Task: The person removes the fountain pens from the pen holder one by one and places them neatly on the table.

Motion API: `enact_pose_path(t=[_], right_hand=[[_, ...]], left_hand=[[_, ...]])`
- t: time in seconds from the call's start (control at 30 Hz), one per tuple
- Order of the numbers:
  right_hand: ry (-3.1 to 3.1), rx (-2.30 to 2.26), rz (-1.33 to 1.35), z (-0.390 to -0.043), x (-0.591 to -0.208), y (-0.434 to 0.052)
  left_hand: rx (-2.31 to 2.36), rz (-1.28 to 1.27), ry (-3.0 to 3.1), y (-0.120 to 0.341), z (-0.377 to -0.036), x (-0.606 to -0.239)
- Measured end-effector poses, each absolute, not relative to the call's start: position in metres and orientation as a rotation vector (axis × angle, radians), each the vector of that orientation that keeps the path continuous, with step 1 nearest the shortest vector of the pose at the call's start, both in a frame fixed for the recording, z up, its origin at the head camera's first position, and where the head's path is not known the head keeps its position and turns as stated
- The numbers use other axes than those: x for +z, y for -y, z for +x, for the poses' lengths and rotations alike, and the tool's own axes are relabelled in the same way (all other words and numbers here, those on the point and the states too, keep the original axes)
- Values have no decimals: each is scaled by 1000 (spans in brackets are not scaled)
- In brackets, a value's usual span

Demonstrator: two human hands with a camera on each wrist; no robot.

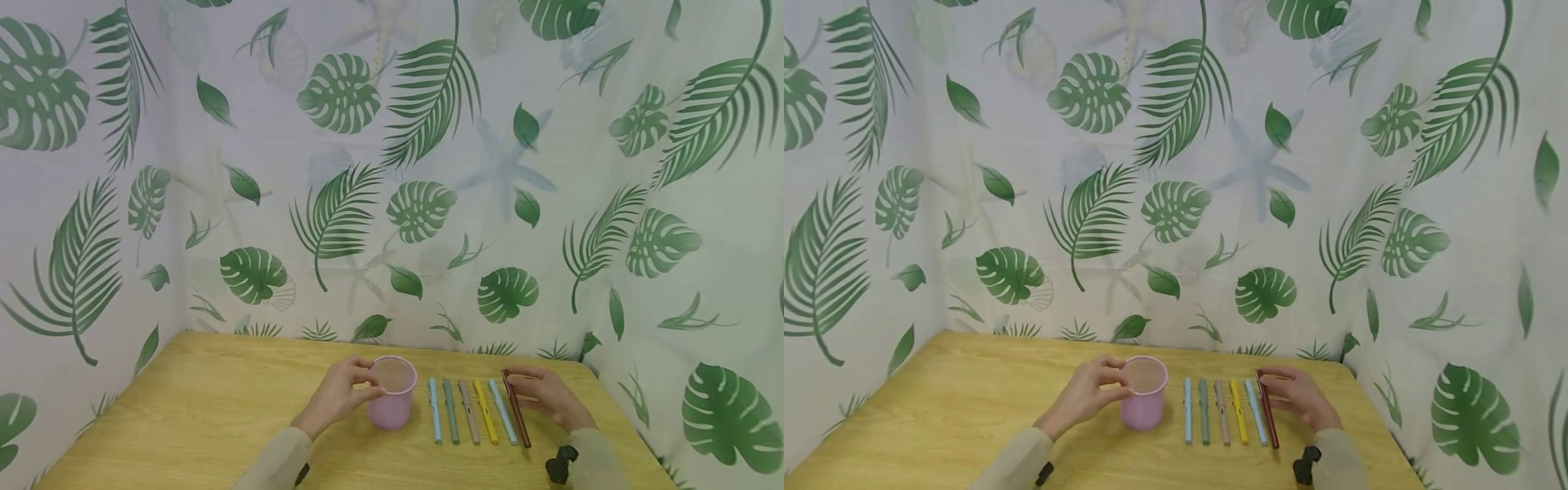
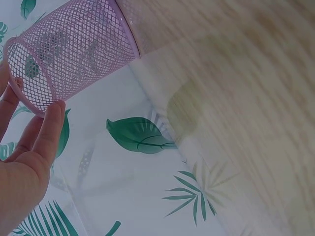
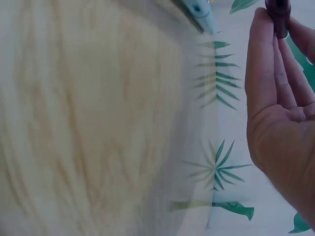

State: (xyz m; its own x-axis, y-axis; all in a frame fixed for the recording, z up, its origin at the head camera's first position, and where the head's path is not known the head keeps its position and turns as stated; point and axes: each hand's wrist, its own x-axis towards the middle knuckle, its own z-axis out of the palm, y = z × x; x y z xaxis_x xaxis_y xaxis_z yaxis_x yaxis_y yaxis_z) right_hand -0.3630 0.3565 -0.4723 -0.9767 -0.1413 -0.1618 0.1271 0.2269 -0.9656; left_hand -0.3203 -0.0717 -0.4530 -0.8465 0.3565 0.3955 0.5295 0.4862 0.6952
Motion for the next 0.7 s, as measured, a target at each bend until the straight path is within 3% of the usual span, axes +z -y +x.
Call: enact_pose_path(t=[0.7], right_hand=[[-2384,-1751,241,-372,-489,-369]], left_hand=[[-1219,-755,2529,72,-320,-452]])
